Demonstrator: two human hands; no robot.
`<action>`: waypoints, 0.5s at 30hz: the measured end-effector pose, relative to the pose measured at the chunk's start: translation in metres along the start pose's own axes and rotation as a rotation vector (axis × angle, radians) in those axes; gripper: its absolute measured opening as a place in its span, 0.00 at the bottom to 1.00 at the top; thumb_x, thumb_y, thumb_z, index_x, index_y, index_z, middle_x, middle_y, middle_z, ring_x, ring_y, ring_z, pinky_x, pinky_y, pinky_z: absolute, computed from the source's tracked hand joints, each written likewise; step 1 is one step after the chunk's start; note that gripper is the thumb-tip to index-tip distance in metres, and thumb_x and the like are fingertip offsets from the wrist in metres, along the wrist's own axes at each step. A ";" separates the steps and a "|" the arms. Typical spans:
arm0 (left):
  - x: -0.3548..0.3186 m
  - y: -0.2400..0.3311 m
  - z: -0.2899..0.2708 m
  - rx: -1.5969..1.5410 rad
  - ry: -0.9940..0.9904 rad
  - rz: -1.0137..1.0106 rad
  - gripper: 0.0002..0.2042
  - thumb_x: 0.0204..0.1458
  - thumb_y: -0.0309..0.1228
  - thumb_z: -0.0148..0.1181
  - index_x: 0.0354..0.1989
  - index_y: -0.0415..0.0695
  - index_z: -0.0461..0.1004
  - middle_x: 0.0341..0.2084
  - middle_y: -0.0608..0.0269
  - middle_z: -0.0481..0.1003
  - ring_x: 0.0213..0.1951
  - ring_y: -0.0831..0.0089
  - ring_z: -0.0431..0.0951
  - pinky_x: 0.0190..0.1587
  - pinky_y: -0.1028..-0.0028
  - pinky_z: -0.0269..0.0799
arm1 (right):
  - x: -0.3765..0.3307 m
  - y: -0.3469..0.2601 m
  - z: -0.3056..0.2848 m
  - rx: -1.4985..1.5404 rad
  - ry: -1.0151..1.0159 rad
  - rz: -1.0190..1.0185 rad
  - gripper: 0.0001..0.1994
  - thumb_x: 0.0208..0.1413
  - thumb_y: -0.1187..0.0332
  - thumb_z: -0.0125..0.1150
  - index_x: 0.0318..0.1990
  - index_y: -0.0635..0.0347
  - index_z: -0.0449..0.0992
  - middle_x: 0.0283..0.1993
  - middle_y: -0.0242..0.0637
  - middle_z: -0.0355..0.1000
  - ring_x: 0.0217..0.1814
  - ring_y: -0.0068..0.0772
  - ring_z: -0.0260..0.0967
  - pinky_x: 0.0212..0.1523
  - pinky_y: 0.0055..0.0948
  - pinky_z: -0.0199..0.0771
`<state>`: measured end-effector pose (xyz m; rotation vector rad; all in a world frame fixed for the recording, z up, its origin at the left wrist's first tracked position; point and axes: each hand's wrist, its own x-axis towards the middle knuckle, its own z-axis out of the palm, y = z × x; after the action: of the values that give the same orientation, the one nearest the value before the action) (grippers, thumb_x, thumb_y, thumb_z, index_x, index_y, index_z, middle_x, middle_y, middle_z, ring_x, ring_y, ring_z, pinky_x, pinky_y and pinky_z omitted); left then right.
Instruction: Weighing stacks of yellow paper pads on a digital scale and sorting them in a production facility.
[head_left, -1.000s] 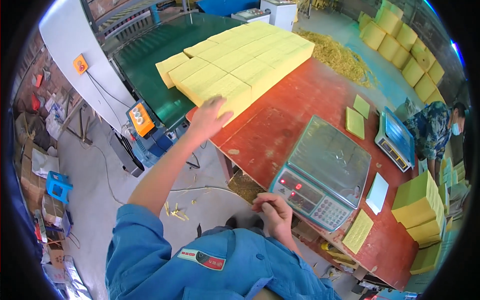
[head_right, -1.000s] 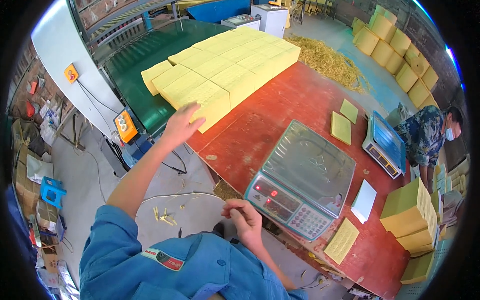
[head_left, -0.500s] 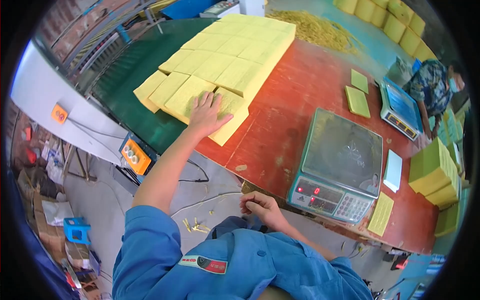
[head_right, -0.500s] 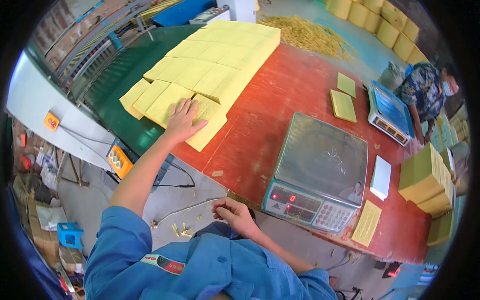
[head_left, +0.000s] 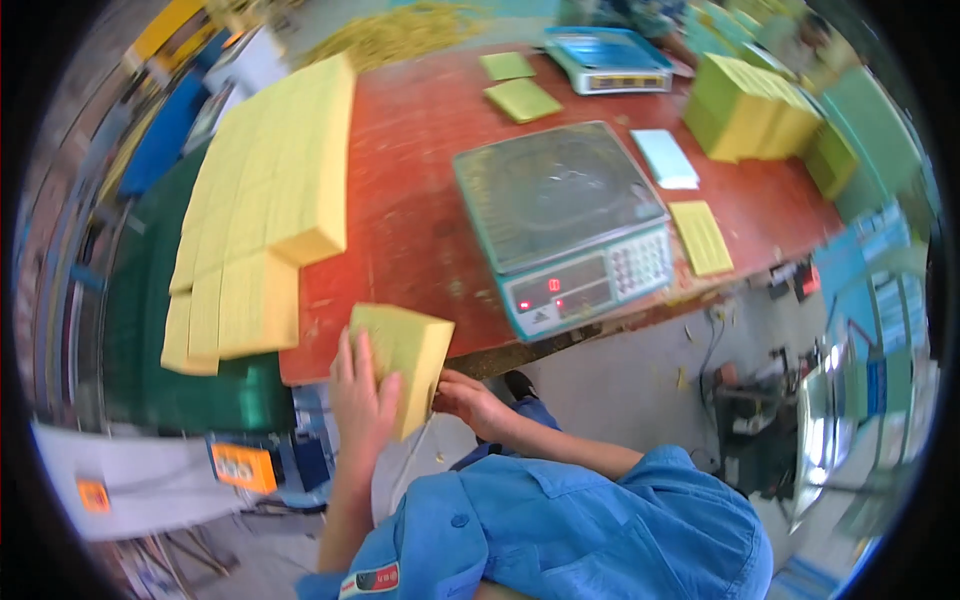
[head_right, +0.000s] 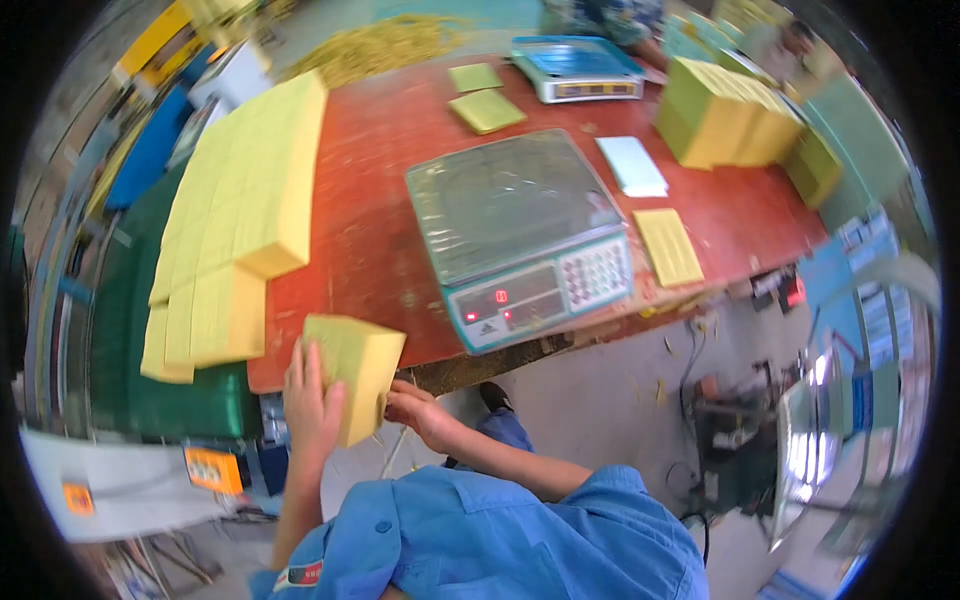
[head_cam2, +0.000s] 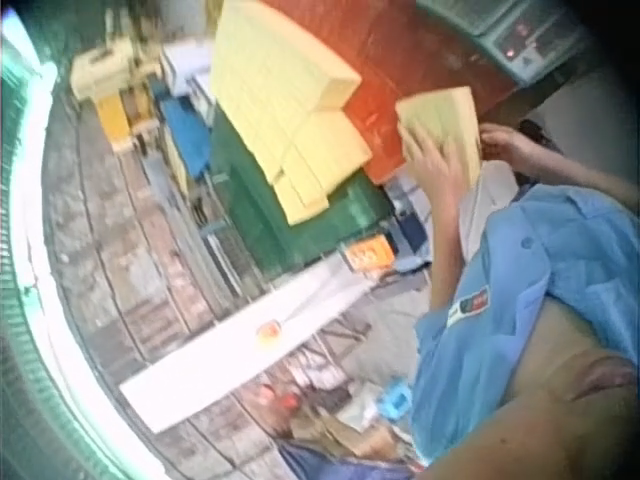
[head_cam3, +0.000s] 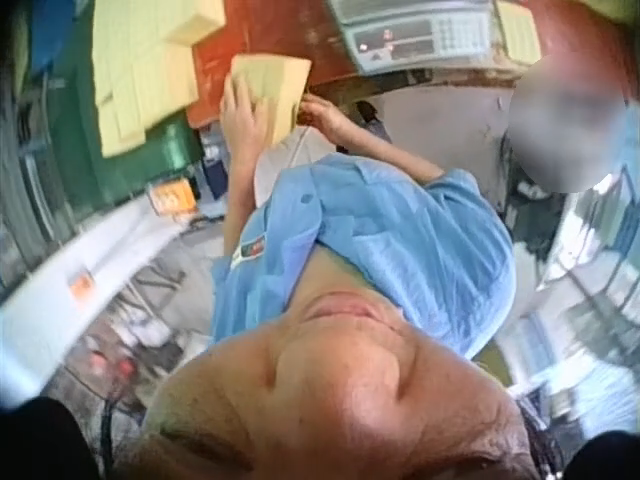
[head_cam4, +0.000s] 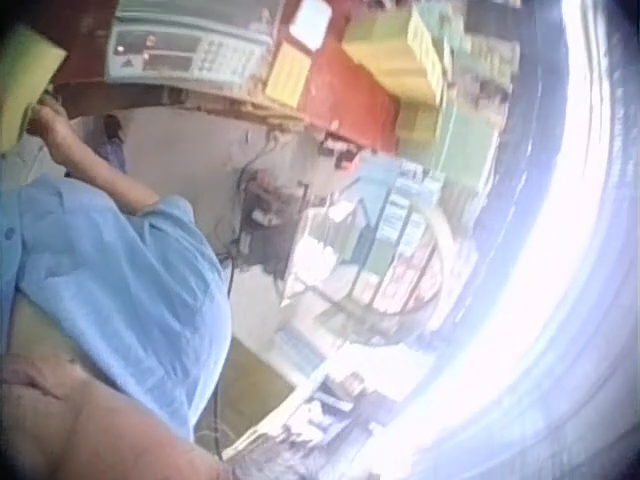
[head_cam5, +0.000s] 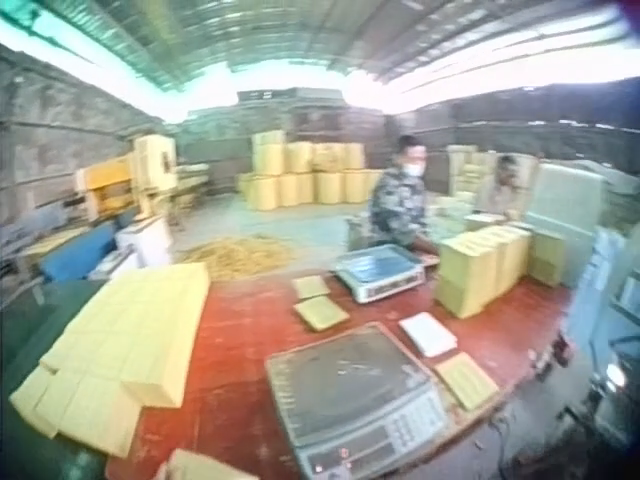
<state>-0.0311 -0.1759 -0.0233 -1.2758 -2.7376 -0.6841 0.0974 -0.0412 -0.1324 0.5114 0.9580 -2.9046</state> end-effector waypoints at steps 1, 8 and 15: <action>-0.011 -0.008 0.002 -0.043 0.037 -0.070 0.34 0.56 0.41 0.53 0.68 0.35 0.54 0.65 0.36 0.55 0.65 0.45 0.58 0.65 0.52 0.53 | -0.010 -0.009 0.011 -0.045 0.007 -0.002 0.24 0.65 0.61 0.49 0.66 0.61 0.61 0.59 0.39 0.68 0.61 0.32 0.65 0.63 0.36 0.63; 0.000 0.013 0.002 -1.161 -0.293 -0.336 0.28 0.63 0.42 0.46 0.67 0.40 0.56 0.65 0.47 0.60 0.64 0.58 0.63 0.63 0.55 0.61 | -0.075 -0.118 0.054 -0.748 -0.047 -0.603 0.17 0.66 0.61 0.50 0.51 0.64 0.77 0.35 0.37 0.77 0.35 0.26 0.74 0.39 0.30 0.74; 0.107 0.132 0.045 -1.732 -0.336 -0.108 0.28 0.63 0.46 0.43 0.68 0.42 0.56 0.65 0.50 0.61 0.64 0.59 0.64 0.64 0.57 0.61 | -0.113 -0.228 0.063 -1.190 0.322 -1.354 0.09 0.53 0.75 0.60 0.42 0.63 0.79 0.26 0.38 0.71 0.27 0.37 0.73 0.27 0.31 0.70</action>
<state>0.0023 -0.0058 0.0090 -1.2111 -1.8738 -3.3787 0.1538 0.0990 0.0818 0.1901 3.7026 -1.9236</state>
